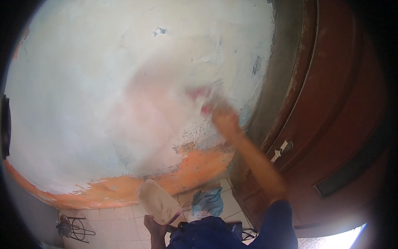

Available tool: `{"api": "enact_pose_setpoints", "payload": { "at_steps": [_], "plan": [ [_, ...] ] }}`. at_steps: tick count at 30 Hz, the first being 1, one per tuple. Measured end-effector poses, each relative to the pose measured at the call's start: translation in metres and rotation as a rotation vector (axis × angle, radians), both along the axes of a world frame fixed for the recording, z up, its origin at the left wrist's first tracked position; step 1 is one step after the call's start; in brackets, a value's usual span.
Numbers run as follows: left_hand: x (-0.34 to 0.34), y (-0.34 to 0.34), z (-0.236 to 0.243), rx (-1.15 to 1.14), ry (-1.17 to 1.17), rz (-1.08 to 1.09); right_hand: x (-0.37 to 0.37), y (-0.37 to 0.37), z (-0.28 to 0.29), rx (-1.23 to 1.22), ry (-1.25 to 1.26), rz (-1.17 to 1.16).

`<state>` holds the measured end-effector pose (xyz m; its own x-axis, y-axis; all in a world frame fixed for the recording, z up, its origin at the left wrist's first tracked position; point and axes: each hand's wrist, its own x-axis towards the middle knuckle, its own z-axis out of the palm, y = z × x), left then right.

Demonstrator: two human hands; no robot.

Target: The person applies plaster to a wall using a scraper, taking material from a handheld container and spreading it over the wall surface.

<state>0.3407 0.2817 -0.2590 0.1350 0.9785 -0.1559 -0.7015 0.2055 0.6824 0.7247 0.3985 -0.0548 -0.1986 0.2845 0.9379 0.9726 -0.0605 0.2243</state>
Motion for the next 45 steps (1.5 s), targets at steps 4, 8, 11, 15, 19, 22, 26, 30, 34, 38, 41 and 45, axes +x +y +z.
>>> {"api": "enact_pose_setpoints", "payload": {
  "at_steps": [4, 8, 11, 15, 19, 22, 26, 30, 34, 38, 41, 45],
  "plan": [
    [-0.005, 0.0, -0.017, 0.065, 0.312, 0.055, 0.03, 0.007, 0.109, 0.302, -0.008, 0.053],
    [0.01, -0.001, 0.013, -0.068, 0.174, 0.038, 0.034, 0.051, 0.031, 0.037, -0.021, -0.065],
    [0.007, 0.002, 0.003, 0.124, 0.617, -0.123, 0.02, 0.051, -0.109, -0.108, 0.001, -0.033],
    [0.0, 0.009, -0.012, -0.149, -0.134, -0.111, -0.024, 0.001, -0.219, -0.548, 0.026, 0.092],
    [0.008, 0.004, 0.01, 0.162, 0.774, -0.096, 0.022, -0.004, -0.168, -0.227, -0.077, -0.032],
    [-0.007, 0.004, -0.01, -0.024, 0.21, -0.105, 0.047, -0.001, 0.011, 0.118, 0.077, -0.3],
    [0.0, 0.007, -0.011, -0.164, -0.195, -0.1, 0.091, -0.002, 0.16, 0.385, -0.004, -0.066],
    [0.003, 0.003, -0.013, -0.114, 0.088, -0.092, 0.118, 0.027, 0.127, 0.214, -0.011, -0.184],
    [0.006, -0.006, 0.003, -0.067, 0.206, -0.095, 0.086, 0.035, -0.083, -0.063, 0.026, -0.217],
    [0.001, -0.006, -0.008, 0.19, 0.781, -0.203, 0.057, 0.0, -0.222, -0.298, 0.191, 0.038],
    [0.006, -0.008, 0.007, 0.062, 0.382, -0.157, 0.085, 0.005, -0.182, -0.151, 0.162, -0.403],
    [-0.007, -0.001, -0.021, 0.129, 0.56, -0.1, 0.123, -0.005, 0.047, 0.262, 0.238, -0.293]
  ]
}}
